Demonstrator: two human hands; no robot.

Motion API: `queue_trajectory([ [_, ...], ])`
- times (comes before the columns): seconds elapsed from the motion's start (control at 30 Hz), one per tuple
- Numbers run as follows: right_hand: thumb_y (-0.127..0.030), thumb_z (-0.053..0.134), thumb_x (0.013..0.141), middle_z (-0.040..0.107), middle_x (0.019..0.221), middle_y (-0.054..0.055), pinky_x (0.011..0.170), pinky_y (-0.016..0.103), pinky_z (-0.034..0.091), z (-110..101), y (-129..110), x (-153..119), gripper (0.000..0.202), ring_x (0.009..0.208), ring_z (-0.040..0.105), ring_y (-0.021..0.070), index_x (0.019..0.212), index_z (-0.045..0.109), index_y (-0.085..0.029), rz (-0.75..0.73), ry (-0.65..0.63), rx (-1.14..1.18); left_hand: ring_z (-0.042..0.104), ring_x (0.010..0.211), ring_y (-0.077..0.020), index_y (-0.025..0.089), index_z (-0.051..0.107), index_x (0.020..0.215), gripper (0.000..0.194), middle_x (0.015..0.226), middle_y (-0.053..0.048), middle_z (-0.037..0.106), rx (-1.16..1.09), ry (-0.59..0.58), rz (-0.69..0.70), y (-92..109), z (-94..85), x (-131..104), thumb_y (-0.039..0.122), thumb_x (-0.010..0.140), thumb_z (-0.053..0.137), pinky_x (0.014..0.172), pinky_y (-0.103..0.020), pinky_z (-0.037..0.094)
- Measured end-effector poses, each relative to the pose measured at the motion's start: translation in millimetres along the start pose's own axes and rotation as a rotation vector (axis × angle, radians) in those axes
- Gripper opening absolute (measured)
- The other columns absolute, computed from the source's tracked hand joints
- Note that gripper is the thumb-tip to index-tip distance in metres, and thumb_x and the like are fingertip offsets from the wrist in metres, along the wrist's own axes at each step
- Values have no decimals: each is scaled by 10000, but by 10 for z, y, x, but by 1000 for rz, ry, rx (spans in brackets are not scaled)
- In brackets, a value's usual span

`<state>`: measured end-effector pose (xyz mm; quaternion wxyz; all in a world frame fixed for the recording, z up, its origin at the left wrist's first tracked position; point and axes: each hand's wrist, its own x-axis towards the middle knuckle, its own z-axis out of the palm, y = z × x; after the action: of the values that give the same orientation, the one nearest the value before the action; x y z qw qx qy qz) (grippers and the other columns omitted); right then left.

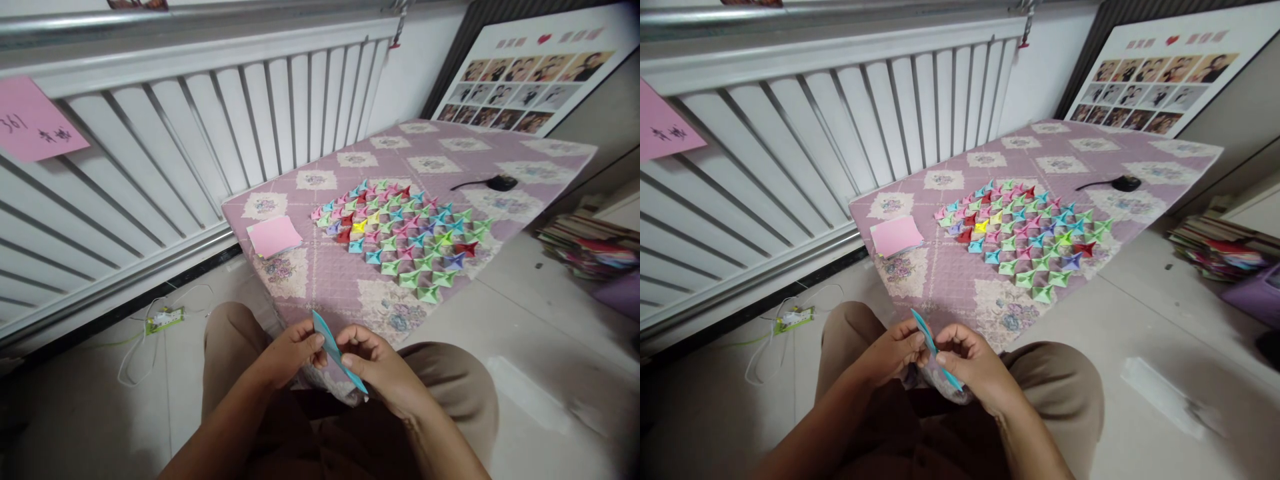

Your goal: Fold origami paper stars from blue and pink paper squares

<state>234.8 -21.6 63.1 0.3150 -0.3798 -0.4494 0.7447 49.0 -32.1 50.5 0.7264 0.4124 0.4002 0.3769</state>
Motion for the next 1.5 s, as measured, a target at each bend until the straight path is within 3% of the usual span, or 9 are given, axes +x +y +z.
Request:
queue_trajectory([
  [0.2,-446,758,683,643,760,-11,649,262,402,10,4,10,364,708,578,146,864,547,-210,0,7,12,489,601,-98,167,553,856,321,662,24,528,-22,-11,10,-4,-2,-9,478,809,615,621,-236,383],
  [0.47,-444,754,688,653,759,-13,646,260,409,24,7,14,343,690,593,146,857,559,-218,-1,3,59,502,603,-101,169,551,865,386,663,24,527,-37,0,-18,-20,-18,-13,531,767,644,626,-241,394],
  [0.67,-426,697,751,595,717,-38,595,228,379,0,28,14,269,625,518,109,859,566,-217,-16,68,-27,502,608,-103,167,547,869,361,662,20,531,9,-10,-5,-13,-19,-15,512,794,618,627,-240,391],
  [0.93,-295,569,809,524,681,-31,615,236,377,-5,-82,19,106,658,473,125,754,579,-205,-201,168,-521,504,592,-116,166,524,835,283,642,7,546,255,75,51,14,12,38,447,858,501,608,-243,404],
  [1.1,-310,528,819,458,618,-48,552,222,350,-19,-15,53,173,578,413,104,684,537,-202,-165,187,-559,481,533,-106,173,522,858,162,614,34,522,392,146,61,-19,12,66,320,869,455,557,-231,391],
  [1.33,-299,515,790,435,616,-57,545,206,356,-18,21,87,136,572,409,100,698,528,-200,-187,209,-575,567,895,-190,181,593,988,193,935,-31,635,922,299,255,11,9,78,190,817,504,837,-334,433],
  [1.5,-296,491,802,452,635,-46,571,215,366,-17,-4,98,143,603,433,112,702,530,-202,-225,210,-655,561,1041,-222,193,427,1275,441,1156,-84,594,1084,333,435,-73,16,77,180,840,502,927,-411,448],
])
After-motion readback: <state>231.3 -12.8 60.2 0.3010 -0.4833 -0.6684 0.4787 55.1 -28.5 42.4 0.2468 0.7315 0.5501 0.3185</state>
